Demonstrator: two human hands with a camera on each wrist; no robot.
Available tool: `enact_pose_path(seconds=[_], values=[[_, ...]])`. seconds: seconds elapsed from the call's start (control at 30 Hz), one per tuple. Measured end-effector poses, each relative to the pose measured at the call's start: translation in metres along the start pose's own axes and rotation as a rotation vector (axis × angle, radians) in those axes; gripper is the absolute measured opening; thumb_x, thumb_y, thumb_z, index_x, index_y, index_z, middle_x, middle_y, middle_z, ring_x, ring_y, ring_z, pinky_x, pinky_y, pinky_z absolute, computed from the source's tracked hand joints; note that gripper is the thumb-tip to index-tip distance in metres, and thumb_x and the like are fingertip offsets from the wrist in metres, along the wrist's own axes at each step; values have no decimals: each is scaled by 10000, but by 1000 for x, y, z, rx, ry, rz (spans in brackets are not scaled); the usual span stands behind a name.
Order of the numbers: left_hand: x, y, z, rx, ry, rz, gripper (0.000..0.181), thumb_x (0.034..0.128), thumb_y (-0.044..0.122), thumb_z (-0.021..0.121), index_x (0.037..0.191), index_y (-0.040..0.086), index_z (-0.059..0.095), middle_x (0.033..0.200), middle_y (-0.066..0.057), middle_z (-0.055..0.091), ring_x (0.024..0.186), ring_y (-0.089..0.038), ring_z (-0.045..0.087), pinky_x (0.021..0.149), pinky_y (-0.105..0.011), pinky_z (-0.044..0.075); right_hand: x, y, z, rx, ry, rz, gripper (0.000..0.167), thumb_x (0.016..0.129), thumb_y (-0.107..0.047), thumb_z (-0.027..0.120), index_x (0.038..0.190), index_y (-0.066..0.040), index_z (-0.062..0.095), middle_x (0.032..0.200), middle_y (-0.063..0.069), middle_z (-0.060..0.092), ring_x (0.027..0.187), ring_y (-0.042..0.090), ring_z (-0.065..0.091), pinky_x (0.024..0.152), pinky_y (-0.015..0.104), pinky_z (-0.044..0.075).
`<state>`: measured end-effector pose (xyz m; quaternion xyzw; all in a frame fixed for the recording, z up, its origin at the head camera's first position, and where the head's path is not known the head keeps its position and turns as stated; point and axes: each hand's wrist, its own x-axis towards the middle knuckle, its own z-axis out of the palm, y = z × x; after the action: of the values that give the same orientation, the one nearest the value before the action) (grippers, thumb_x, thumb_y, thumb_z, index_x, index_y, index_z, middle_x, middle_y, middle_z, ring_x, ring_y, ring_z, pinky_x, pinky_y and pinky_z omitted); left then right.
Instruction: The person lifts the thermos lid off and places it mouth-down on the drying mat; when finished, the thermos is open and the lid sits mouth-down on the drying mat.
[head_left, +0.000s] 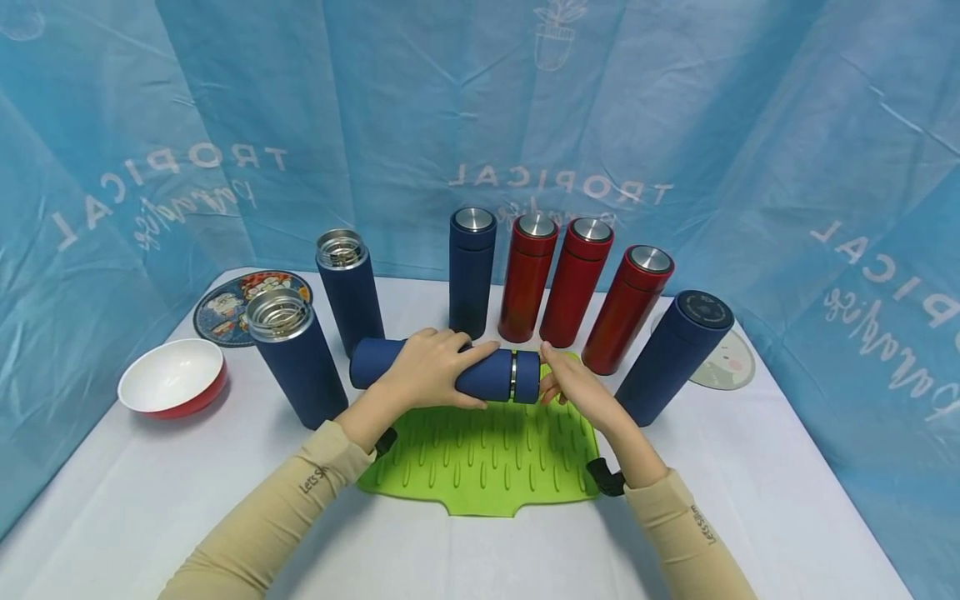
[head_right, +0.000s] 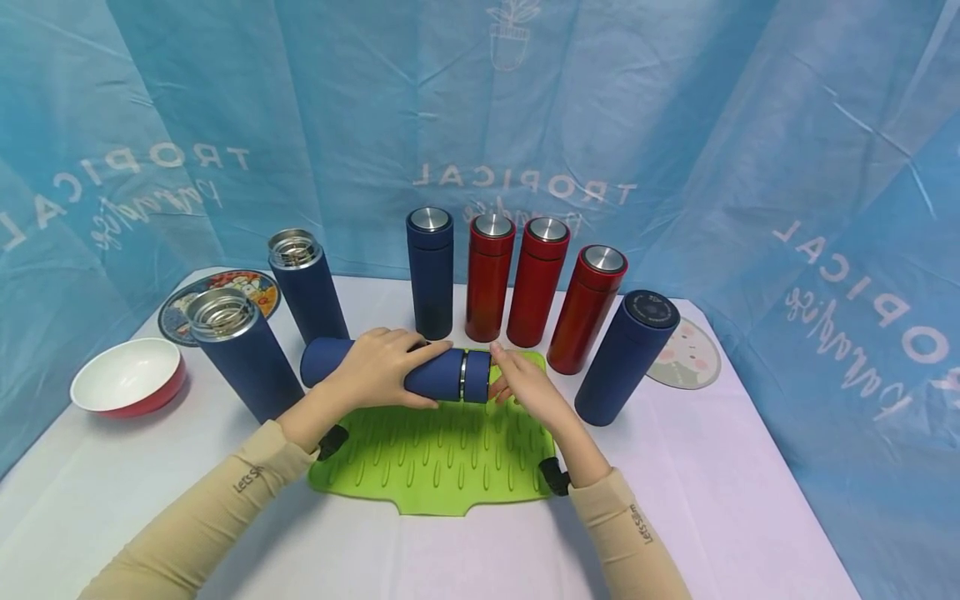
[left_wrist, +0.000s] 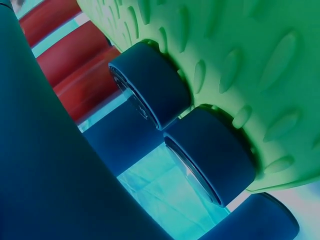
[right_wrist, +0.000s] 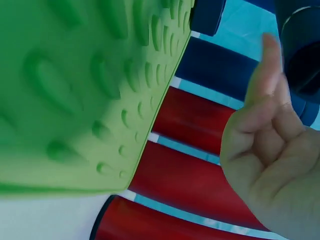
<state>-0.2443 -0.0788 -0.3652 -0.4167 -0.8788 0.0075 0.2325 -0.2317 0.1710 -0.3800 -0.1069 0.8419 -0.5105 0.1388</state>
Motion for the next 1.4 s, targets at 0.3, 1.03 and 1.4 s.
enact_pose_path(seconds=[0.3,1.03,1.4], values=[[-1,0,0,4,-11,5,820,647,711,642,1302,233,525,982,-71,640,800,-226,622,724,-366,504,-3,8,-5,79,-94,-85,513,937,-359,499,1355,-102,349,1036,155,534,941,355,533,783,455,448],[0,1,-3,3,-13,7,817,639,706,653,1295,233,529,985,-73,643,811,-224,624,734,-372,508,-2,2,-2,159,-154,128,703,933,-607,262,1336,-36,338,908,191,688,737,255,688,815,491,488],[-1,-1,-1,-8,-14,-6,822,641,706,651,1303,234,528,992,-68,644,808,-221,624,731,-359,505,-7,6,-10,224,-169,51,630,893,-306,575,1389,-119,234,1223,217,429,886,338,650,850,469,477]])
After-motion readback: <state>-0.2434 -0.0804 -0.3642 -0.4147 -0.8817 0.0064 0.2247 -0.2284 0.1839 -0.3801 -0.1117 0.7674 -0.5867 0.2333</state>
